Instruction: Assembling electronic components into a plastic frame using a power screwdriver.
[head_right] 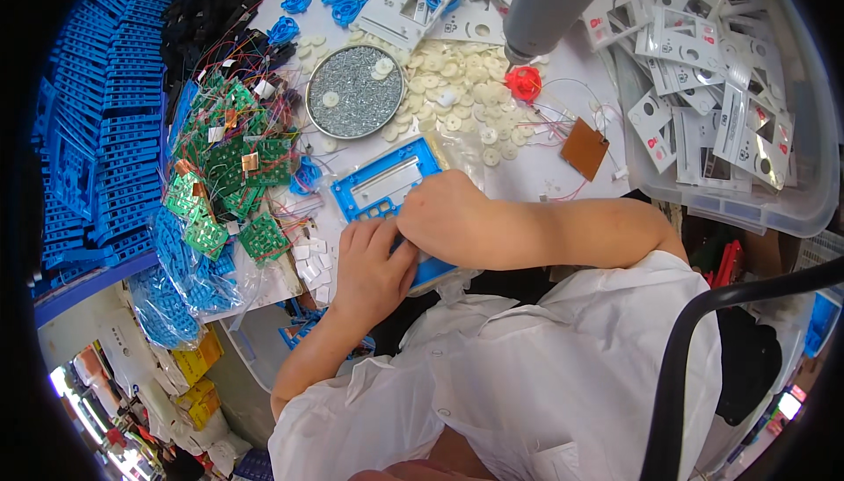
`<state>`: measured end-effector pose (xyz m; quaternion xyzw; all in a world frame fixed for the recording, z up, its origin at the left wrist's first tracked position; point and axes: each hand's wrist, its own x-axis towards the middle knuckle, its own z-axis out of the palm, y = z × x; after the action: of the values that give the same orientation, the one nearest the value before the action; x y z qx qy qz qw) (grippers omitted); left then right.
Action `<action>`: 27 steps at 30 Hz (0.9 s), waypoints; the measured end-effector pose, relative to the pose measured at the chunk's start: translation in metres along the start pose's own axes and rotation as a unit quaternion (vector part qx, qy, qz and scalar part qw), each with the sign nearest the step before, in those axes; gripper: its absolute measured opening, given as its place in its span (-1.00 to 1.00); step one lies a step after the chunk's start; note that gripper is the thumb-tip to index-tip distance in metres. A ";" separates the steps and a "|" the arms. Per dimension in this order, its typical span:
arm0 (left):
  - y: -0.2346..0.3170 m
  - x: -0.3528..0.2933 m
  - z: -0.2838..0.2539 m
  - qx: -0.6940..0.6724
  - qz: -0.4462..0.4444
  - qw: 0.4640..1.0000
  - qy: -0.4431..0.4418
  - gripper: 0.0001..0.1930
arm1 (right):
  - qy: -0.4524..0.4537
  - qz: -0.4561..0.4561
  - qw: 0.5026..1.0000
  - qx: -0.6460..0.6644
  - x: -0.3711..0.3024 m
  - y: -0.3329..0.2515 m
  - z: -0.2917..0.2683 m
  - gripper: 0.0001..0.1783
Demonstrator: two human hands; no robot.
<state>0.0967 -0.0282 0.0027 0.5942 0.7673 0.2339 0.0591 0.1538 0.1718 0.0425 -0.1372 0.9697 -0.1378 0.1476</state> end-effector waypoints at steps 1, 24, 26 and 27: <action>0.001 0.001 -0.001 0.006 -0.002 1.000 -0.008 -0.57 | -0.015 0.000 1.000 -0.002 0.002 0.000 -0.002 -0.88; -0.034 0.049 -0.023 0.035 0.284 0.950 -0.121 -0.72 | 0.322 0.192 0.888 0.267 -0.061 0.040 -0.025 -0.87; -0.035 0.050 -0.022 0.041 0.295 0.948 -0.111 -0.77 | 0.433 0.202 0.828 0.292 -0.068 0.049 -0.035 -0.93; -0.034 0.053 -0.023 0.039 0.302 0.948 -0.088 -0.82 | 0.509 0.140 0.816 0.235 -0.070 0.060 -0.040 -0.84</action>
<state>0.0432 0.0087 0.0182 0.8182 0.5520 0.1576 0.0303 0.1909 0.2580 0.0782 0.1288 0.8533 -0.3897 -0.3217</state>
